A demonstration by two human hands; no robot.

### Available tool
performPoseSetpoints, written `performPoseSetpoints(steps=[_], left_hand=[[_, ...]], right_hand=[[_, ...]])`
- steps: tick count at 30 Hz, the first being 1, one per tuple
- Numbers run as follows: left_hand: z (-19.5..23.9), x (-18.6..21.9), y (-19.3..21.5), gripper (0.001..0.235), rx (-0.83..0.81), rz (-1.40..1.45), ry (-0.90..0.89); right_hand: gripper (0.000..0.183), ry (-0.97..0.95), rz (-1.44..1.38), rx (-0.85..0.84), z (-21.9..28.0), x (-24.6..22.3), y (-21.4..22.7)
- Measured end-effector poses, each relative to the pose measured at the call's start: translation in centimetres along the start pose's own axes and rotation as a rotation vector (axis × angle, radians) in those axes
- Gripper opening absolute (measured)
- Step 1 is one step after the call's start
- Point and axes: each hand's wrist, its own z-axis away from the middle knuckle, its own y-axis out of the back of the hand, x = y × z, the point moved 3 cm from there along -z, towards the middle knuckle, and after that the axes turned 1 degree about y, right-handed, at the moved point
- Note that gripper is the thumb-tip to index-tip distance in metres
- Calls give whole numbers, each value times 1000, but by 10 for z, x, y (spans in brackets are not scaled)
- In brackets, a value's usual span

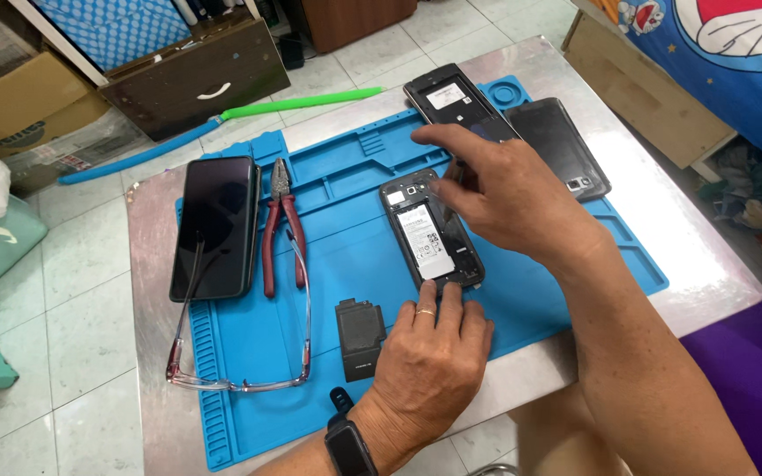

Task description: The person works on a disassembled smartphone placed on a blue mat, using their hands to point at and touch the internal battery and components. They handle the phone's internal parts and occasionally pick up a small tool to interact with the device.

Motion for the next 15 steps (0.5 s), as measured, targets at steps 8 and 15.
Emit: performPoseSetpoints(steps=[8, 15], left_hand=[[3, 1, -5, 26, -16, 3, 3], [3, -3, -5, 26, 67, 18, 4]], right_hand=[[37, -15, -158, 96, 6, 0, 11], [32, -116, -320, 341, 49, -10, 12]])
